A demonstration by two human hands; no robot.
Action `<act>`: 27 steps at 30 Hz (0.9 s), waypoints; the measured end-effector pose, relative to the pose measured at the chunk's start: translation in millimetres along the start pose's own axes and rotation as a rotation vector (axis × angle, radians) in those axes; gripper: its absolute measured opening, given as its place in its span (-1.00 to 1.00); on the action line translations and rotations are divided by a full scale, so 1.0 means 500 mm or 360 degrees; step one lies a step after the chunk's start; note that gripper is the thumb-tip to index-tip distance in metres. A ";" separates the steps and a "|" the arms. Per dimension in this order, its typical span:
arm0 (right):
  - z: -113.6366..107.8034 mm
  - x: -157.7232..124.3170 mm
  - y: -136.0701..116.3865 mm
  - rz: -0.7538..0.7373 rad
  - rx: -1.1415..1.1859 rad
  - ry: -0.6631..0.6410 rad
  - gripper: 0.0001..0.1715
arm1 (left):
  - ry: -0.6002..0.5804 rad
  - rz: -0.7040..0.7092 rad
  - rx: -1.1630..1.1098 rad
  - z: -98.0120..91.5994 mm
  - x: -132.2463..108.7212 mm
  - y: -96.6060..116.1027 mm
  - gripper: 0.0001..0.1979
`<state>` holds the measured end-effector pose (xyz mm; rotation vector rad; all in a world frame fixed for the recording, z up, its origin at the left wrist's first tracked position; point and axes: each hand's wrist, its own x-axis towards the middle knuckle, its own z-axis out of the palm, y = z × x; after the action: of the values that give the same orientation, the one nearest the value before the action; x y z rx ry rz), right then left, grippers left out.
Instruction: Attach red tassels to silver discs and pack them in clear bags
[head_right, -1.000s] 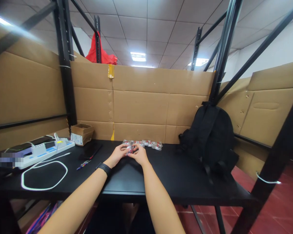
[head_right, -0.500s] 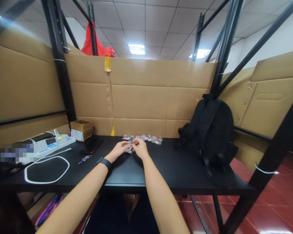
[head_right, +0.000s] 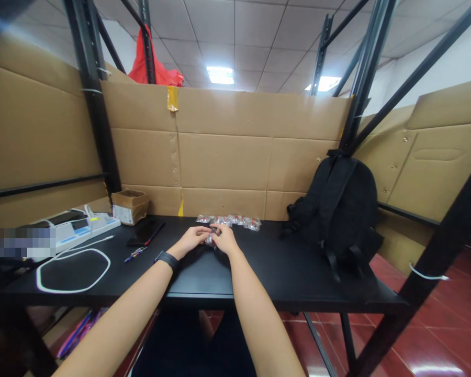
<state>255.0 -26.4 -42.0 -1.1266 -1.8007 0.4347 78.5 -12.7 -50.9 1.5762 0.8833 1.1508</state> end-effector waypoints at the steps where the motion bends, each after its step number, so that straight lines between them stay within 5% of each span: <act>1: 0.000 0.000 -0.001 0.0008 0.0002 -0.0034 -0.55 | -0.0011 0.0018 0.0019 -0.001 0.000 -0.001 -0.64; 15: -0.012 -0.011 -0.026 0.0071 0.0293 -0.0037 -0.88 | -0.0107 0.0079 0.0036 -0.002 0.000 -0.001 -0.62; 27: -0.036 0.004 -0.010 0.0215 0.0474 -0.0072 -0.86 | 0.0115 0.0047 -0.0007 -0.008 0.009 -0.015 -0.67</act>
<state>267.5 -30.4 -28.2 -1.0371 -1.6378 0.7864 75.8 -5.3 -56.6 1.5570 0.9064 1.2362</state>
